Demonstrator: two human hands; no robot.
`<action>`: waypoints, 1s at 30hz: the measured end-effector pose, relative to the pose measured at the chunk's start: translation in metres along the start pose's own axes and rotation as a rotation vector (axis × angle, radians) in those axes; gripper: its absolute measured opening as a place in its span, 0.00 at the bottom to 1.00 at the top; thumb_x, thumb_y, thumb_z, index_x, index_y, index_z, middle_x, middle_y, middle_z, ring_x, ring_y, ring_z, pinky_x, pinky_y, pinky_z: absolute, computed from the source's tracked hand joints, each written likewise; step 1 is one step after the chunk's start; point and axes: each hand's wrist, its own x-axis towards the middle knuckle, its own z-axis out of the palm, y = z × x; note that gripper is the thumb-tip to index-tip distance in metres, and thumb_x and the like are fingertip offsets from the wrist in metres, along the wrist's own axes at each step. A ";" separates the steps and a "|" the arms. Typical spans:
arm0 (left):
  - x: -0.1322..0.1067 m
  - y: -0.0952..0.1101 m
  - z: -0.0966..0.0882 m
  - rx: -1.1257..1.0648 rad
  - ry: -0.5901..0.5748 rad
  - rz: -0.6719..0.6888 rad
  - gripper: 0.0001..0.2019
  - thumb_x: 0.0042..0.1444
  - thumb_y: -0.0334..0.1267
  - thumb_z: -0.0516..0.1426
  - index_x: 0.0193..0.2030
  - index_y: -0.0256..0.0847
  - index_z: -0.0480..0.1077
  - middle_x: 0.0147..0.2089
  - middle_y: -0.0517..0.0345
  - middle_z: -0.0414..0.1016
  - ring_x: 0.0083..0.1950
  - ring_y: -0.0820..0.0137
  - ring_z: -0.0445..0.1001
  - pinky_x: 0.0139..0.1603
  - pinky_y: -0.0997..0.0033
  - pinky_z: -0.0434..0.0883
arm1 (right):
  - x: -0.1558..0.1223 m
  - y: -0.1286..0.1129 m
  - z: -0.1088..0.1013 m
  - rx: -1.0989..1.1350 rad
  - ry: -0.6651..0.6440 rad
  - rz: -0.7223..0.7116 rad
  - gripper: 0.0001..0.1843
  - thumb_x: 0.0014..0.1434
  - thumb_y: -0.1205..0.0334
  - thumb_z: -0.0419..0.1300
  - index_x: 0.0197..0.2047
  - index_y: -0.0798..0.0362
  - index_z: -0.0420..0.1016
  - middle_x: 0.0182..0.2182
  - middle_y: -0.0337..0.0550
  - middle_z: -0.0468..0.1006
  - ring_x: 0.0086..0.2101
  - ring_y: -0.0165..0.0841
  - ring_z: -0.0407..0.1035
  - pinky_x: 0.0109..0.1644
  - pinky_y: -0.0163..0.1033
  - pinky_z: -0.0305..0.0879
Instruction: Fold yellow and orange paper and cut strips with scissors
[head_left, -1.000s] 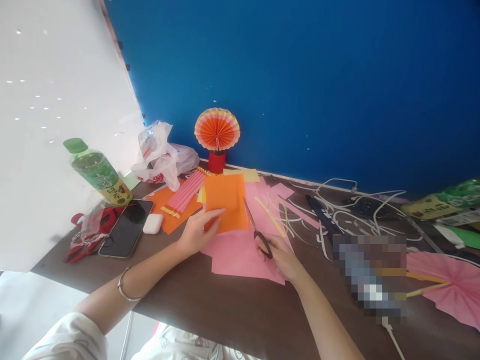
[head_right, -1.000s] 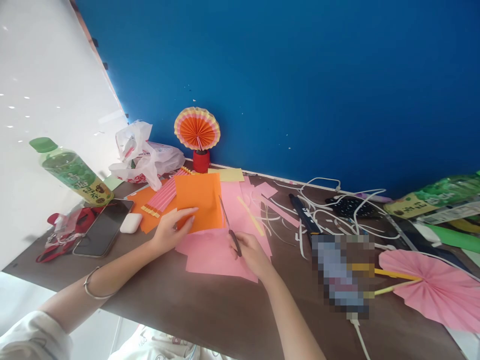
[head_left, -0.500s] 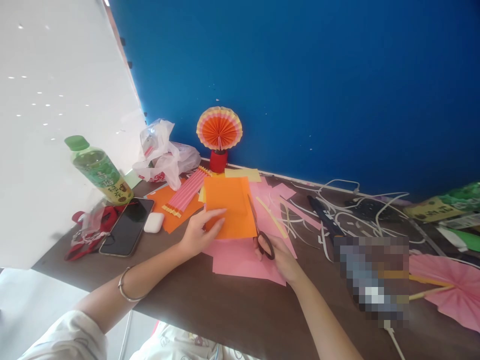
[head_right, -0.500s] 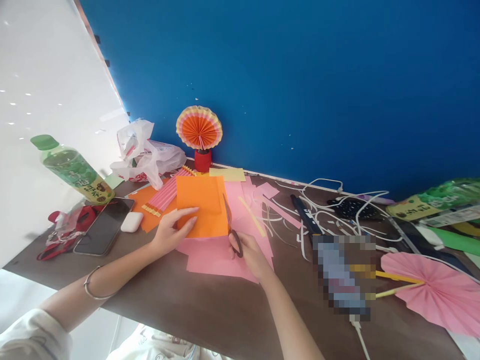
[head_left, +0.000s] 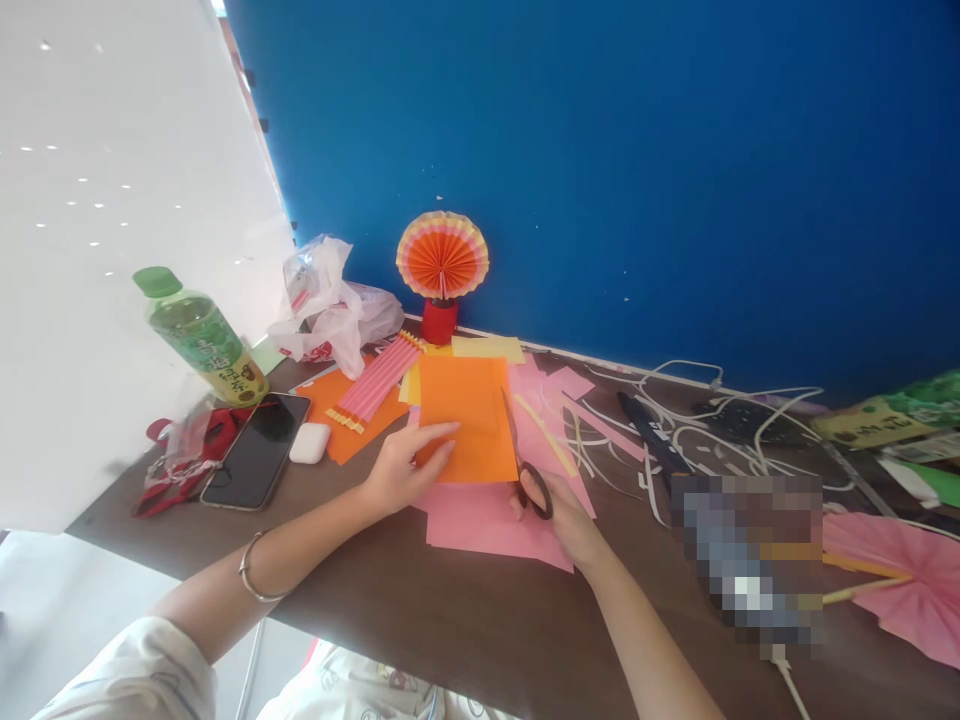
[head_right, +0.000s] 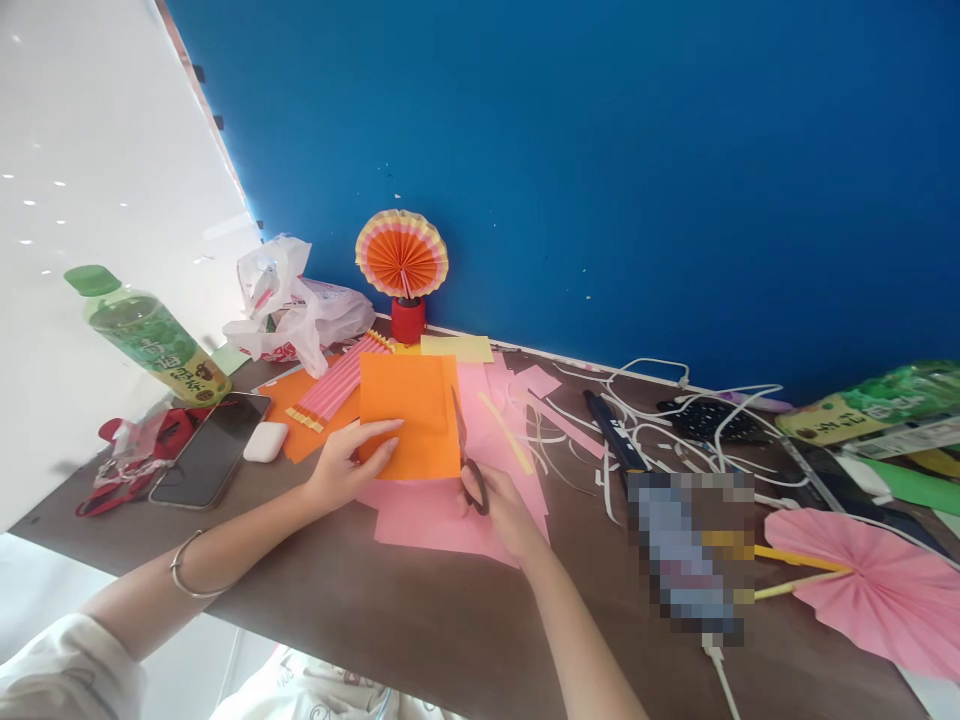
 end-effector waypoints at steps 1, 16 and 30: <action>0.000 0.000 0.000 0.004 0.000 -0.001 0.11 0.56 0.31 0.54 0.46 0.39 0.70 0.39 0.54 0.78 0.31 0.75 0.73 0.35 0.75 0.70 | 0.000 0.000 0.000 0.002 -0.002 0.008 0.24 0.57 0.42 0.49 0.21 0.52 0.62 0.19 0.39 0.67 0.25 0.31 0.59 0.33 0.38 0.55; -0.005 0.001 0.003 -0.008 -0.020 -0.030 0.12 0.56 0.32 0.54 0.46 0.40 0.70 0.33 0.58 0.77 0.27 0.76 0.70 0.28 0.78 0.68 | 0.000 -0.002 0.004 -0.028 -0.017 -0.010 0.24 0.58 0.41 0.46 0.22 0.52 0.62 0.21 0.39 0.66 0.27 0.32 0.61 0.36 0.38 0.57; -0.003 0.010 0.002 -0.046 -0.038 0.012 0.13 0.55 0.29 0.54 0.47 0.41 0.70 0.40 0.54 0.78 0.35 0.73 0.75 0.35 0.77 0.72 | -0.001 -0.002 0.005 -0.039 0.018 -0.029 0.25 0.56 0.38 0.46 0.26 0.52 0.62 0.24 0.39 0.64 0.27 0.32 0.59 0.34 0.39 0.59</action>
